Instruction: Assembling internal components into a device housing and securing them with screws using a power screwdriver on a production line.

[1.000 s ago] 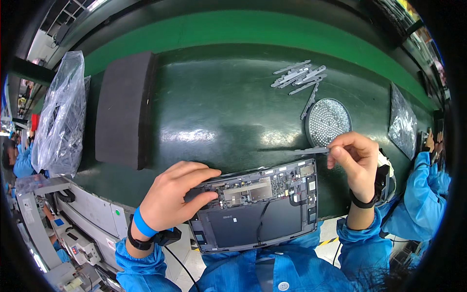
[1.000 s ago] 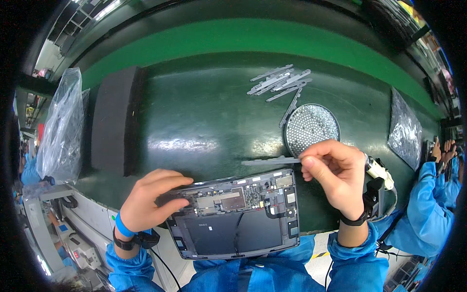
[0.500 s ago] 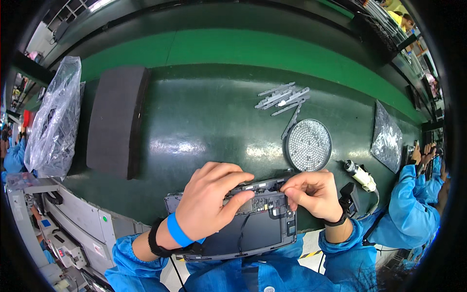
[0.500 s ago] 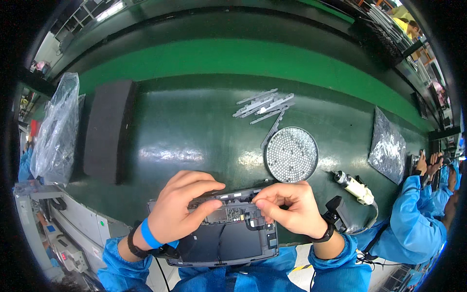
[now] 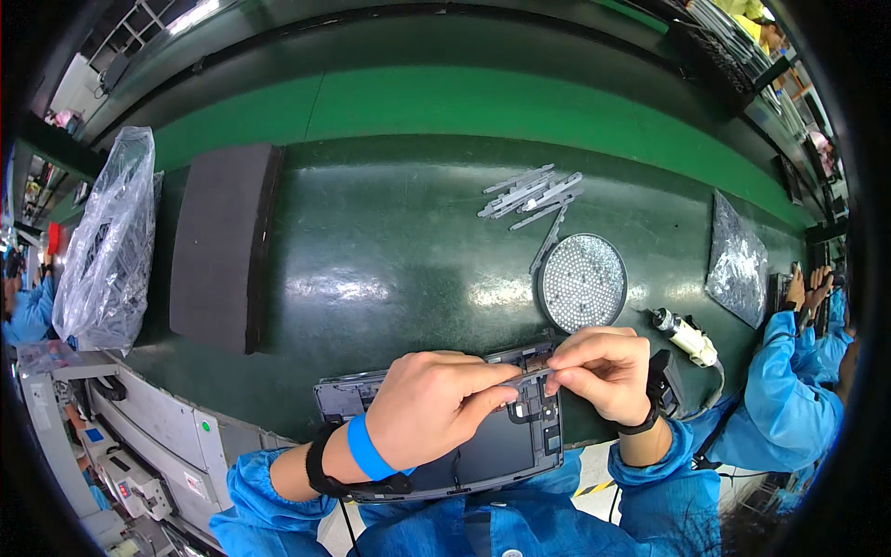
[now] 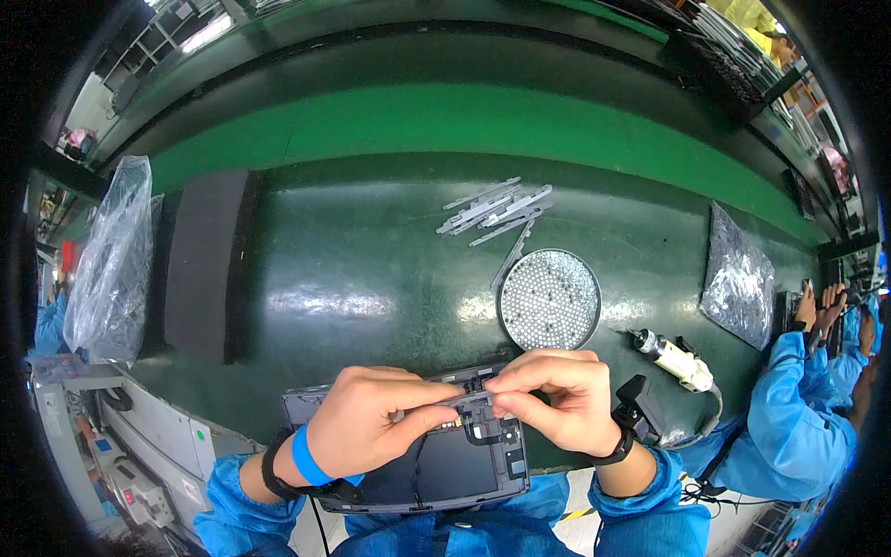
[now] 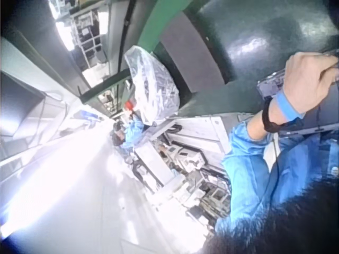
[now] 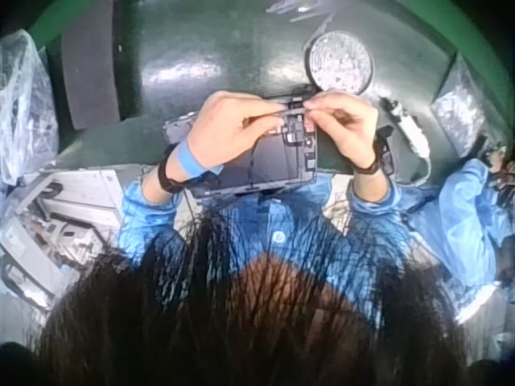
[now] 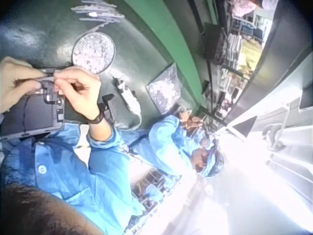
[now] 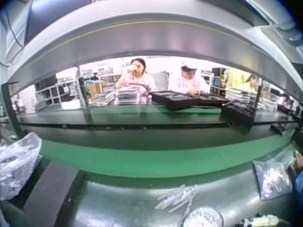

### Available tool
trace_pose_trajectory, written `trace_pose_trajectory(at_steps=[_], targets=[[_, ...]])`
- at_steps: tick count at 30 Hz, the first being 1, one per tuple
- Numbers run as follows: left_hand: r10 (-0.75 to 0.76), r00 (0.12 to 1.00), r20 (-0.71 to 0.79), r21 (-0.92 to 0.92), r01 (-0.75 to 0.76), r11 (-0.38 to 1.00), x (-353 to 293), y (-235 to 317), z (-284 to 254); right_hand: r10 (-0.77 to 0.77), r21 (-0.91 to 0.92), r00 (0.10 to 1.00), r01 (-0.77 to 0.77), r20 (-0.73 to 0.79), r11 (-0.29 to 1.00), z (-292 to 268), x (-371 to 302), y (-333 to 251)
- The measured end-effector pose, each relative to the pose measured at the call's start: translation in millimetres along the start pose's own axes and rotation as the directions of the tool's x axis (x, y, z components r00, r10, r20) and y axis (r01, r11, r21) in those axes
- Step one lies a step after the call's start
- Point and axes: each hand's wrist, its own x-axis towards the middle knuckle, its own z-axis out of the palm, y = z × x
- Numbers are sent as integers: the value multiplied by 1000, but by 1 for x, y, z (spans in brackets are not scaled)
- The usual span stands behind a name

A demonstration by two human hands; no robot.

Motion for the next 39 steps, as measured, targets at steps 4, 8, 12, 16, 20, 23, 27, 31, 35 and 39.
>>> trace_pose_trajectory(at_steps=[4,8,12,16,20,23,27,31,35,39], targets=[[-101,995,22,-112,102,988,-3,7,-8,-134,-151,988,145,81,978,-5,2,3],[-220,968,122,-204,242,949,-8,6,-9,-180,-151,976,197,123,969,-5,1,8],[93,992,-91,-159,-107,981,0,3,10,-24,276,977,-37,212,960,5,-2,14],[70,986,-149,-158,-94,983,-10,11,27,20,423,981,-102,193,900,9,-3,3],[147,973,-177,-85,-164,983,-14,12,36,-31,454,946,-126,324,882,0,0,1],[241,963,-123,-1,-243,970,-15,11,22,-97,255,945,15,312,967,1,-1,6],[214,977,15,-26,-214,977,-23,18,3,-22,125,844,-53,536,991,10,-1,-6],[306,942,134,-105,-294,950,-26,13,2,-40,164,711,-107,702,981,18,-9,6],[362,892,270,-145,-334,931,-16,4,-12,-12,234,764,-183,645,955,22,-10,8],[294,932,214,-147,-267,953,-15,0,-11,116,157,779,-265,616,951,18,-8,6]])
